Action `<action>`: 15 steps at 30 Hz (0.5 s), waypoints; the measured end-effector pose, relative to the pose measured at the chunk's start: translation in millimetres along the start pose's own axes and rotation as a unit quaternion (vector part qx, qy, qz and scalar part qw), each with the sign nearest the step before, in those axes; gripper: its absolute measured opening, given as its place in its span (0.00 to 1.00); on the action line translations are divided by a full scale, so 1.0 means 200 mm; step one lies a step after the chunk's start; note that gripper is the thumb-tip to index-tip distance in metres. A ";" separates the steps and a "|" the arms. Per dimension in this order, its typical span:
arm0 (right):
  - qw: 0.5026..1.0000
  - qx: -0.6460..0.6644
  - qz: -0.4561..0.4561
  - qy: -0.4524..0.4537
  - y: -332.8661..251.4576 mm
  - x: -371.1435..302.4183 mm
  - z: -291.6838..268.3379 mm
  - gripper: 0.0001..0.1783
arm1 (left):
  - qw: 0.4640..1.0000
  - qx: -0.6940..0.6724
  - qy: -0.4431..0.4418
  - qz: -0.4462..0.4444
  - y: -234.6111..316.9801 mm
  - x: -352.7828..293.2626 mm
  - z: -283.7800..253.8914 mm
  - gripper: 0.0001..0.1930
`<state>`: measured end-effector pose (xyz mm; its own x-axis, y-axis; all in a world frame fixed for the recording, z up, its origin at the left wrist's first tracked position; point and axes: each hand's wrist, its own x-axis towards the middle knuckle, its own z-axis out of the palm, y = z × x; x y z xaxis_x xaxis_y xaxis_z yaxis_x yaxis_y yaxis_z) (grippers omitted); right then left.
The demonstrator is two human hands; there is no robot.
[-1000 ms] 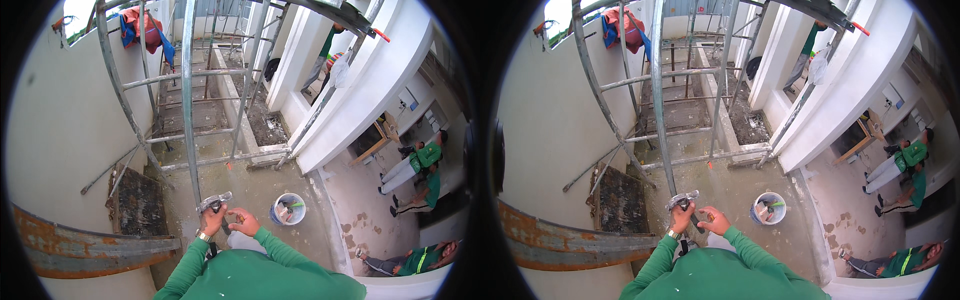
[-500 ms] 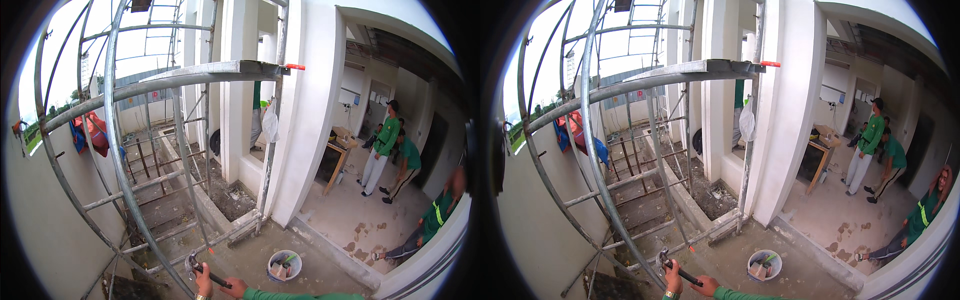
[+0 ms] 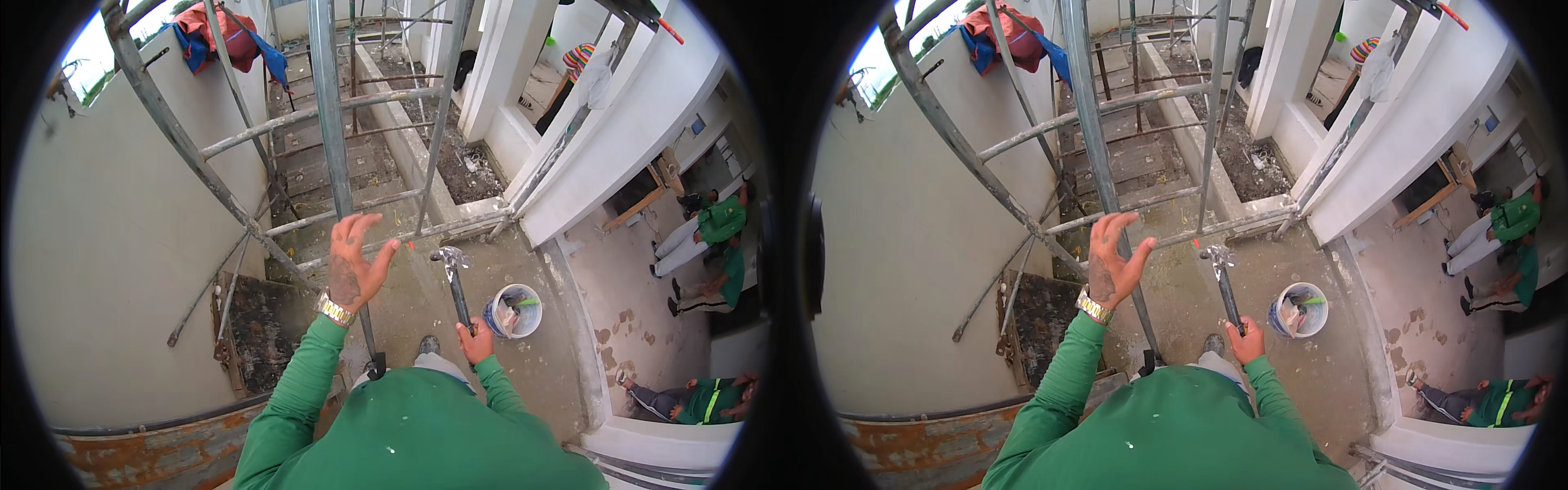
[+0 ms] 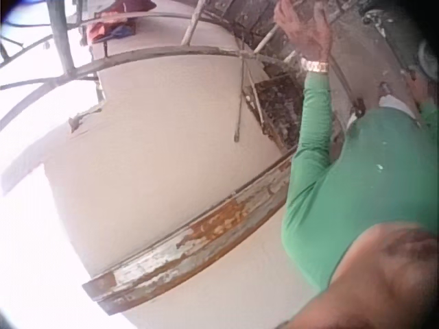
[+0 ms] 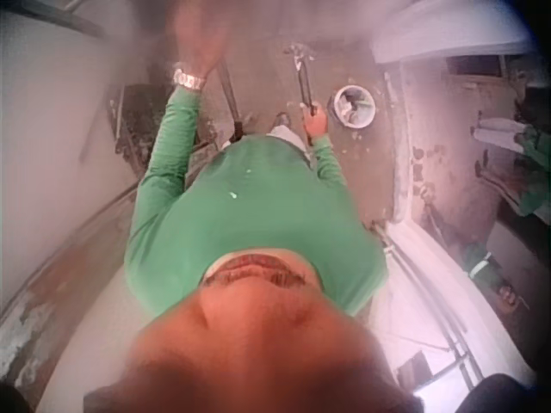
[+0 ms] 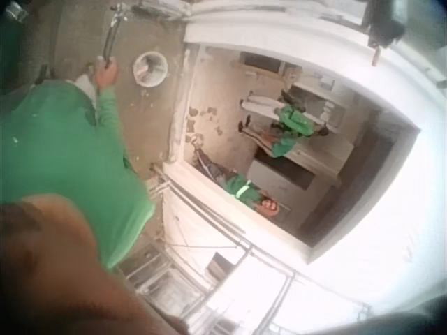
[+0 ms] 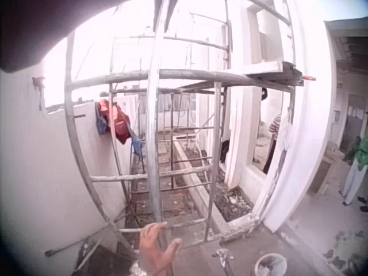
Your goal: The person picks up a long metal rod from a pile of materials and carries it into a building under construction. They then climb a metal scaffold and use a hammer to secure the rod to the scaffold structure.
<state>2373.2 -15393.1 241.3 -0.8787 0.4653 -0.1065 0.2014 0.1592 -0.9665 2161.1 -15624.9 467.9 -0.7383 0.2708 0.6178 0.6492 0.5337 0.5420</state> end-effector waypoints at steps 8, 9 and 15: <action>0.972 0.154 0.156 -0.087 -0.53 -0.17 0.18 0.21 | 0.982 -0.067 0.171 -0.047 -0.52 0.93 -0.01 0.37; 0.965 0.194 0.146 -0.100 -0.57 -0.15 0.19 0.20 | 0.978 -0.174 0.118 -0.003 -0.51 1.01 -0.01 0.33; 0.928 0.340 0.090 -0.125 -0.69 0.08 0.30 0.22 | 0.844 -0.490 -0.179 -0.125 -0.52 1.11 0.10 0.22</action>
<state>2305.9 -15460.5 358.8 -0.9471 0.2015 -0.2496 0.1099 -0.5272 -0.8426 1926.1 -15603.9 536.3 -0.7687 0.5665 0.2970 0.1745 -0.2610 0.9494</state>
